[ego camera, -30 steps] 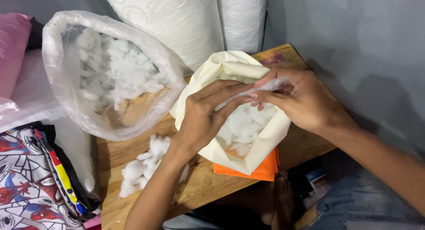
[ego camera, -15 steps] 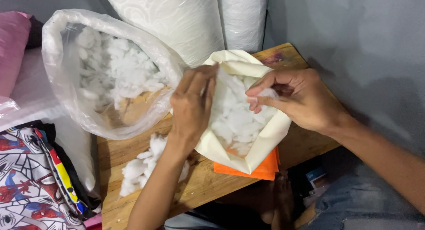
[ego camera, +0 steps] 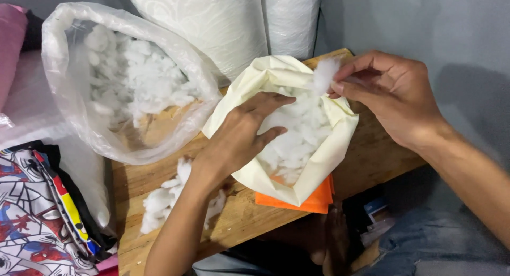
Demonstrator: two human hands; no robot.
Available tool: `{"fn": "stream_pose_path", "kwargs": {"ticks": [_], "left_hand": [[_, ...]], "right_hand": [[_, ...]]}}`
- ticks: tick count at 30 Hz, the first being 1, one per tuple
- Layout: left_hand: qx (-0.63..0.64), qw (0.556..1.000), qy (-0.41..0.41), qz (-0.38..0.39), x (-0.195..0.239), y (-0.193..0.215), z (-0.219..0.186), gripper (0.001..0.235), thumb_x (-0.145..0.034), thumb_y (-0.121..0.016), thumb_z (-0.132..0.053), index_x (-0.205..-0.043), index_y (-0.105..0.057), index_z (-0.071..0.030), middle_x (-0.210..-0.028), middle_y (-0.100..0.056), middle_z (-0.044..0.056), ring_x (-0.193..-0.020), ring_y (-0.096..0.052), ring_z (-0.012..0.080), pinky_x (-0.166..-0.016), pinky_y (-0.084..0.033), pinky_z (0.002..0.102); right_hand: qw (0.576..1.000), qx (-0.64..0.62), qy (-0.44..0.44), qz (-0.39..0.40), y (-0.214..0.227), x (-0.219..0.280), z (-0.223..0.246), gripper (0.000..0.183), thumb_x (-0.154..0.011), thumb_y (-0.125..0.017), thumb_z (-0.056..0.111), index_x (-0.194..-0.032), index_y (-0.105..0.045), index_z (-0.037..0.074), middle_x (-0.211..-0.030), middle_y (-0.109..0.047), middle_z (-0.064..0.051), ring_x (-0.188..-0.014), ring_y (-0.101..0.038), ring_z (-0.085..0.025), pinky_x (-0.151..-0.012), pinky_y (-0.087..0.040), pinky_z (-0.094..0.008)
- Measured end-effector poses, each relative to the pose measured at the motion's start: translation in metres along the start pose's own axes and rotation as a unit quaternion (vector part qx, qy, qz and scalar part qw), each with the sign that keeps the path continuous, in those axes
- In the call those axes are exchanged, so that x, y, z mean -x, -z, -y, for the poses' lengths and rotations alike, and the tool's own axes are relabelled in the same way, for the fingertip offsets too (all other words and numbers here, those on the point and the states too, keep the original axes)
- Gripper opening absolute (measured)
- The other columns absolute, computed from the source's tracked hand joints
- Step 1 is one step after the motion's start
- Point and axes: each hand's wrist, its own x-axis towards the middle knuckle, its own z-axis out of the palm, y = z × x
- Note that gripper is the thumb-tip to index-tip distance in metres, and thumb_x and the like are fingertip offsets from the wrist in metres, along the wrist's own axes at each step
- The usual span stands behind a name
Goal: The person takes handfuls of white cotton from a large plastic bag and places them into a small, cream-colored pillowcase. They repeatedly fluff and arrange the cotton inside the pillowcase to fill it evenly.
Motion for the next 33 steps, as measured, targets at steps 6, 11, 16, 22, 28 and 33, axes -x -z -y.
{"fn": "stream_pose_path", "kwargs": {"ticks": [6, 11, 16, 22, 28, 33], "left_hand": [[-0.021, 0.999, -0.020, -0.041, 0.005, 0.013, -0.004, 0.032, -0.102, -0.059, -0.016, -0.134, -0.063, -0.015, -0.133, -0.063, 0.011, -0.123, -0.062, 0.0308, -0.106, -0.045, 0.041], [0.008, 0.997, -0.018, -0.078, 0.009, 0.024, -0.015, 0.028, -0.104, -0.059, -0.016, -0.131, -0.065, -0.013, -0.127, -0.067, 0.011, -0.122, -0.065, 0.0279, -0.106, -0.047, 0.038], [-0.014, 0.995, -0.013, -0.099, 0.008, 0.020, -0.010, 0.026, -0.102, -0.062, -0.017, -0.127, -0.068, -0.014, -0.124, -0.069, 0.010, -0.118, -0.067, 0.0264, -0.102, -0.049, 0.037], [-0.003, 0.996, -0.010, -0.086, 0.011, 0.030, -0.013, 0.026, -0.101, -0.063, -0.019, -0.125, -0.069, -0.012, -0.120, -0.071, 0.008, -0.108, -0.070, 0.0249, -0.093, -0.052, 0.036], [-0.020, 0.992, 0.001, -0.122, 0.021, 0.055, -0.015, 0.026, -0.101, -0.065, -0.016, -0.125, -0.069, -0.007, -0.120, -0.073, 0.008, -0.106, -0.071, 0.0217, -0.090, -0.053, 0.033], [-0.013, 0.992, 0.019, -0.128, 0.026, 0.062, -0.016, 0.020, -0.101, -0.066, -0.012, -0.119, -0.070, -0.007, -0.113, -0.073, 0.005, -0.095, -0.070, 0.0171, -0.071, -0.048, 0.028]], "right_hand": [[0.991, 0.133, 0.035, 0.009, 0.002, -0.003, -0.011, 0.017, -0.088, -0.081, 0.002, -0.101, -0.069, 0.004, -0.102, -0.074, -0.006, -0.097, -0.070, -0.011, -0.096, -0.057, -0.020], [0.956, 0.288, 0.029, 0.051, 0.000, -0.006, -0.028, 0.015, -0.085, -0.084, 0.010, -0.096, -0.074, 0.012, -0.085, -0.071, 0.003, -0.074, -0.059, -0.009, -0.072, -0.048, -0.023], [0.914, 0.379, 0.069, 0.125, -0.011, -0.013, -0.069, 0.010, -0.087, -0.078, 0.013, -0.096, -0.078, 0.017, -0.096, -0.074, 0.000, -0.073, -0.059, -0.018, -0.067, -0.047, -0.033], [0.805, 0.517, 0.223, 0.186, -0.012, -0.016, -0.090, 0.015, -0.097, -0.066, 0.021, -0.095, -0.079, 0.015, -0.112, -0.060, -0.003, -0.094, -0.054, -0.030, -0.083, -0.050, -0.044], [0.860, 0.457, 0.147, 0.175, -0.003, -0.010, -0.054, 0.033, -0.088, -0.068, 0.006, -0.120, -0.067, 0.010, -0.104, -0.072, -0.002, -0.099, -0.070, -0.025, -0.083, -0.053, -0.043], [0.815, 0.498, 0.203, 0.217, -0.016, -0.014, -0.083, 0.015, -0.096, -0.064, 0.017, -0.101, -0.078, 0.016, -0.096, -0.078, 0.003, -0.089, -0.062, -0.028, -0.086, -0.049, -0.041]]}}
